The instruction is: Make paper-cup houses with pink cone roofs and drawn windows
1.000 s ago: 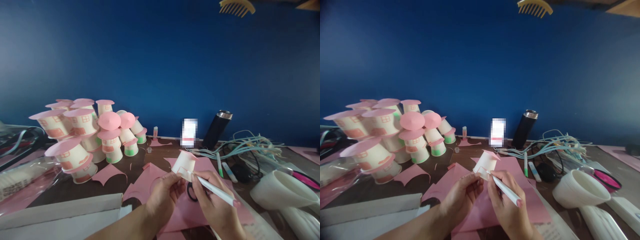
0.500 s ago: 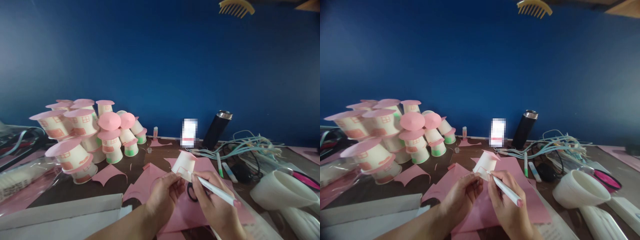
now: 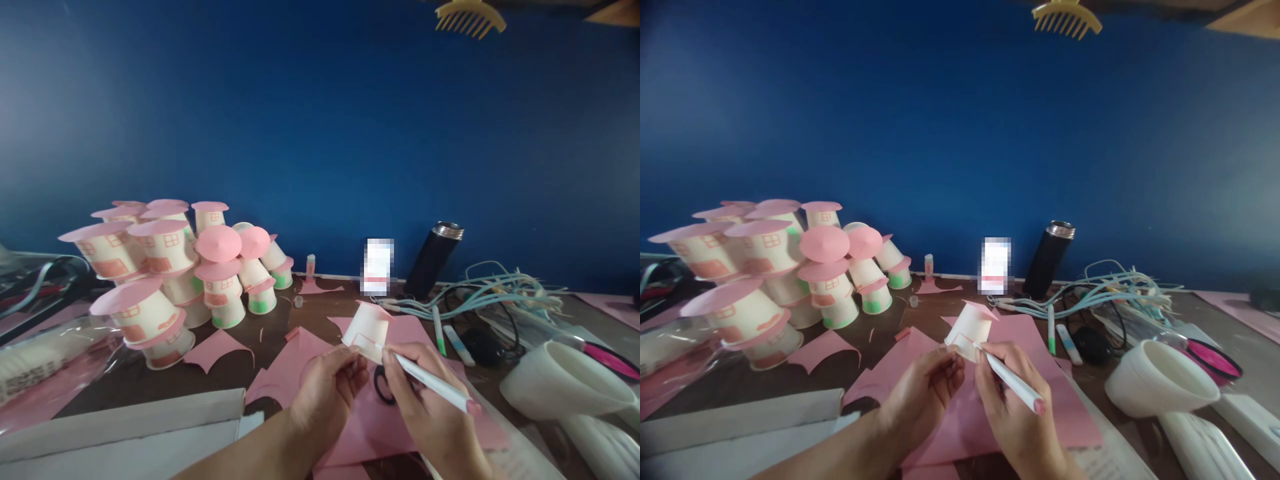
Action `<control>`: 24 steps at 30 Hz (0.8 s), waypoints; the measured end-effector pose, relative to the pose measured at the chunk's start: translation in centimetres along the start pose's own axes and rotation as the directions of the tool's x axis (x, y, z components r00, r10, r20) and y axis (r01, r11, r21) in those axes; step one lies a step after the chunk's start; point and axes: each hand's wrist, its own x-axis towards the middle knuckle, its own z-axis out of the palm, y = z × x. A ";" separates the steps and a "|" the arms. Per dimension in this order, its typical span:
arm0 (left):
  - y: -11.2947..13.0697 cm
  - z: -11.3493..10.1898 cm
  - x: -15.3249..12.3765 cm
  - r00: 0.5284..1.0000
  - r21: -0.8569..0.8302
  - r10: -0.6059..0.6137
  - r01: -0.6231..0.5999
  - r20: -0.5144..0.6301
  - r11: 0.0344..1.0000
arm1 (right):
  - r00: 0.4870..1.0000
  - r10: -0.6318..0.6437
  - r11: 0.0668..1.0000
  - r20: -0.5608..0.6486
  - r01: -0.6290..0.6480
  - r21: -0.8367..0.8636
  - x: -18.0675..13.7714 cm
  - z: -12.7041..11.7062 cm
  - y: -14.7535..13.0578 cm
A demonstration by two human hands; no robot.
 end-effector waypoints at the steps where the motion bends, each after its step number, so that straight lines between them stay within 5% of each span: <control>1: 0.0 0.0 0.0 1.000 -0.003 -0.001 0.001 -0.002 1.000 | 1.000 -0.001 1.000 -0.001 0.001 -0.002 0.0 0.0 0.0; 24: 0.4 0.4 0.0 0.999 -0.028 -0.021 0.020 -0.029 0.999 | 1.000 -0.004 1.000 0.002 0.004 -0.007 0.0 -0.2 -0.1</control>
